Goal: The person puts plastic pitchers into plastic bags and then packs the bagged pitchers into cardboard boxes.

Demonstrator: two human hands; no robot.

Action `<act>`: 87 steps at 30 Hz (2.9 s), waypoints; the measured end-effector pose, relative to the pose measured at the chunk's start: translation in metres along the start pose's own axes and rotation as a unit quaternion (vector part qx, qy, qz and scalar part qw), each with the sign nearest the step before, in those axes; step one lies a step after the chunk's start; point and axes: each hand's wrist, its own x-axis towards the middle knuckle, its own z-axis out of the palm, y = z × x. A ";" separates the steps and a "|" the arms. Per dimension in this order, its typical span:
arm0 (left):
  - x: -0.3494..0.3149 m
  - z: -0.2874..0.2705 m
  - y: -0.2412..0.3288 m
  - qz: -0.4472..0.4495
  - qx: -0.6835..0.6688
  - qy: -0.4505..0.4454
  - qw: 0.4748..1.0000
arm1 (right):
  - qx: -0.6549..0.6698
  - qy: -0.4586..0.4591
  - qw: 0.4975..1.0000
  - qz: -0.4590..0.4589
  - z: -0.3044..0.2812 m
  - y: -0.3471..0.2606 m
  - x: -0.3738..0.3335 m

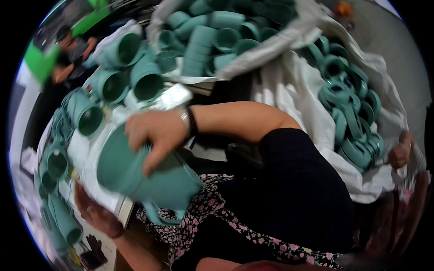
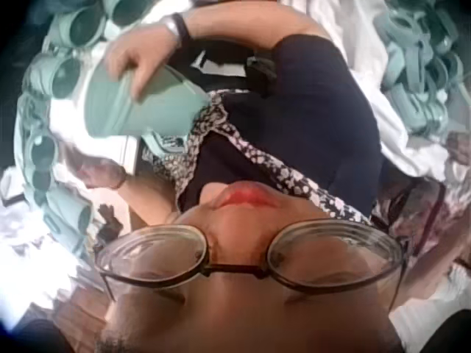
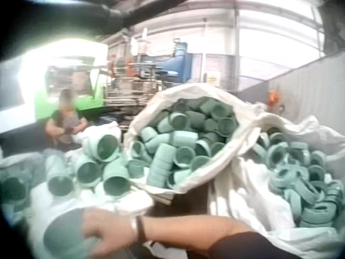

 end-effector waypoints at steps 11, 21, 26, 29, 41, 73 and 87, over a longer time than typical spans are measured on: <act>0.050 0.023 -0.054 -0.233 -0.084 0.016 0.969 | -0.515 -0.053 0.390 0.762 -0.238 -0.173 -0.423; 0.053 0.042 -0.046 -0.249 0.027 -0.238 0.939 | -0.523 0.479 0.606 0.361 -0.289 -0.119 -0.319; 0.048 0.048 -0.036 -0.249 -0.035 -0.192 0.949 | -0.139 0.164 0.957 0.193 -0.113 -0.015 -0.024; 0.042 0.054 -0.018 -0.297 -0.179 -0.095 0.933 | 0.248 0.094 0.951 0.159 -0.017 0.023 0.019; 0.016 0.026 -0.035 -0.222 -0.046 0.066 0.972 | 0.366 0.247 0.843 0.307 0.062 0.042 0.049; -0.015 -0.032 0.018 -0.004 0.407 -0.158 0.900 | -0.037 -0.065 0.997 -0.024 0.063 0.029 0.080; -0.045 -0.133 0.006 -0.258 -0.235 0.352 0.869 | 0.421 0.203 0.869 0.161 0.149 0.096 0.139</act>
